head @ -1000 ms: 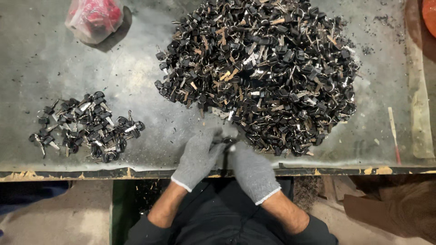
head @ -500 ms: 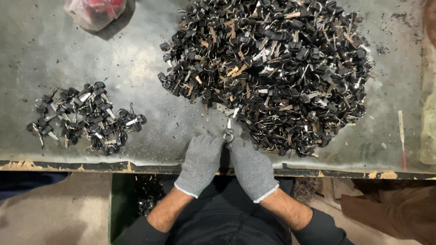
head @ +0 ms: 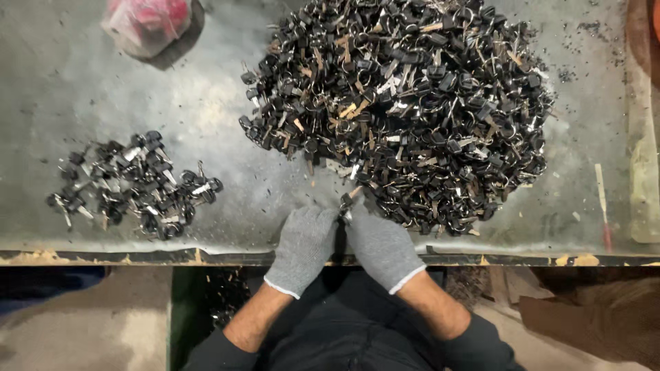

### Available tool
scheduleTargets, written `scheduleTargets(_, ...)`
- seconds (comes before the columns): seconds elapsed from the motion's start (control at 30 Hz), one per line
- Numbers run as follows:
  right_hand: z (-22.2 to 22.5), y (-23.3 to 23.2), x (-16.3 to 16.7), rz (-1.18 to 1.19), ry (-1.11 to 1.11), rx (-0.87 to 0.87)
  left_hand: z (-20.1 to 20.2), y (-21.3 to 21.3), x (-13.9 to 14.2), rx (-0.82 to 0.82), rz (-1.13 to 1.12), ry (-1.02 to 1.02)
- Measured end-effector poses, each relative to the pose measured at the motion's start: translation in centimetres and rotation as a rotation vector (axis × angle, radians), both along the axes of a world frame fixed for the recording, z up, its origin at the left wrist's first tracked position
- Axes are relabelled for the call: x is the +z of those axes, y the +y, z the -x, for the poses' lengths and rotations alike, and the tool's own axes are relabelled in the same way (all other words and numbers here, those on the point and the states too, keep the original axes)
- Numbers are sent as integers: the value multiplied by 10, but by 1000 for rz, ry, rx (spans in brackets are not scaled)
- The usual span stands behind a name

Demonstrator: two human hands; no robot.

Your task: The person, wearing gray work gloves, picks individual keys one at a time from a large pile of keys on a workbench and places selected keys onto a smaller growing pile to the left, continuing this sorting motion throughout the clip.

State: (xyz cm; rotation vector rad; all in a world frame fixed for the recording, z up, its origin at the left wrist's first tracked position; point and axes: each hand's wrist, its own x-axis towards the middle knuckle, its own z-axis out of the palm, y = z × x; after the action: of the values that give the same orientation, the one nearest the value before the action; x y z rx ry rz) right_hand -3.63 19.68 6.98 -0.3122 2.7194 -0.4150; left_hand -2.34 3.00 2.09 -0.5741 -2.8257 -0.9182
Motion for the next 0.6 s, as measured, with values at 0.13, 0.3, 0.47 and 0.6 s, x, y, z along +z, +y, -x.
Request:
scheduleTargets(0.13,-11,6,-3,-55,105,45,1,-3,4,48,-152,37)
scheduleTargets(0.3,-21,-2,-6,-13,182,7,3,-1,4,-1,-120,28)
scheduleTargets(0.47,1,2,-5,146,-106,18,2,-1,6,5,-118,88)
scheduleTargets(0.6,-2,9,-7,121,-53,-50,-3,1,13,99,-96,165)
